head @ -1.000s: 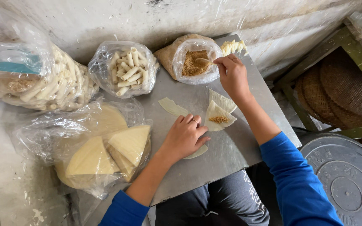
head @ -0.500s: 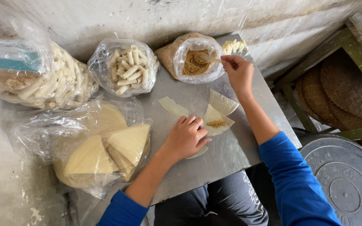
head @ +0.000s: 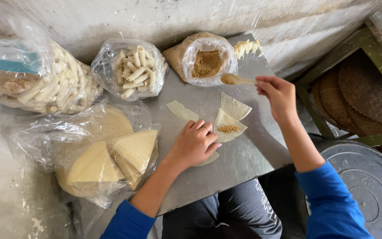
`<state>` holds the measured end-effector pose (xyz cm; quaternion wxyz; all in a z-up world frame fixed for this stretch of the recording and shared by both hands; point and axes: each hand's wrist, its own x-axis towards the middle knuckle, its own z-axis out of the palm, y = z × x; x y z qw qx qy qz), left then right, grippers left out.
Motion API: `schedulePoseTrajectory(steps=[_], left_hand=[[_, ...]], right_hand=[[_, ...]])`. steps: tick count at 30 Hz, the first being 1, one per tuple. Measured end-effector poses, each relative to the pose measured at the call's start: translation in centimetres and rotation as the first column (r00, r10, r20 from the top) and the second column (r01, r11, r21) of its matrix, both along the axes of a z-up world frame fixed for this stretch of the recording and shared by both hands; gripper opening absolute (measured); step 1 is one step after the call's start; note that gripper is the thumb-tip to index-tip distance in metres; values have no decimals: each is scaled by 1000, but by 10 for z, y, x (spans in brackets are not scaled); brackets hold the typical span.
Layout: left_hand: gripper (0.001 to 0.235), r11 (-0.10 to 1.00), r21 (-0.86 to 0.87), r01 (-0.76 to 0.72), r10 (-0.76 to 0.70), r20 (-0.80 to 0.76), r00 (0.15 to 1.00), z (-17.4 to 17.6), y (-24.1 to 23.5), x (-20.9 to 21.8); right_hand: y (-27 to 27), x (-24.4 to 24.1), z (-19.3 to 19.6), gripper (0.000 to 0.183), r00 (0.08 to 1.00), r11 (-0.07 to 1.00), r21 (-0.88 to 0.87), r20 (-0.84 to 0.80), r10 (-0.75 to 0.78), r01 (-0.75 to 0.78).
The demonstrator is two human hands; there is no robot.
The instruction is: The person places a granular filling onto triangular dough sheets using a small spoon, then folds each sheet into a cone-shaped wrap. The person repeats this process for several wraps, stacking the finished items on the metal table.
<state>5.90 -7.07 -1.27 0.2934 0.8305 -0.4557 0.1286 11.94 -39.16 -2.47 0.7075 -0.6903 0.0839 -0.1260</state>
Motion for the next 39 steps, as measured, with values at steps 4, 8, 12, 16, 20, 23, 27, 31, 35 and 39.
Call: schedulePoseTrajectory(steps=[4, 8, 12, 16, 20, 23, 27, 31, 35, 39], left_hand=[[21, 1000, -1, 9, -9, -17, 1000, -1, -2, -1], [20, 1000, 11, 10, -10, -13, 1000, 0, -2, -1], [19, 1000, -4, 14, -15, -9, 1000, 1, -2, -1], [19, 1000, -15, 18, -18, -10, 1000, 1, -2, -1], [18, 1000, -12, 19, -19, -4, 1000, 1, -1, -1], [19, 1000, -17, 21, -21, 2, 1000, 1, -2, 0], [19, 1000, -14, 21, -21, -8, 1000, 2, -1, 0], [16, 1000, -27, 13, -14, -10, 1000, 2, 0, 0], [12, 995, -67, -80, 83, 51, 995, 1, 4, 7], [8, 915, -50, -400, 400, -4, 916, -3, 15, 20]], right_hand=[[-16, -39, -9, 18, 995, 1000, -10, -94, 19, -20], [-18, -59, -16, 18, 996, 987, -141, -71, 63, -72], [-12, -70, -13, 18, 997, 939, -341, -80, 20, -47], [-3, -75, -5, 14, 999, 869, -494, -31, -19, 2], [5, -80, 0, 13, 997, 809, -582, 45, -61, 76], [8, -82, 0, 14, 995, 805, -587, 87, -46, 88], [6, -81, -5, 14, 994, 819, -564, 97, -57, 102], [-4, -77, -15, 12, 998, 865, -497, 51, -42, 62], [-12, -68, -15, 17, 1000, 947, -321, -13, 11, -15], [-13, -48, -2, 20, 997, 976, -210, -47, 55, -64]])
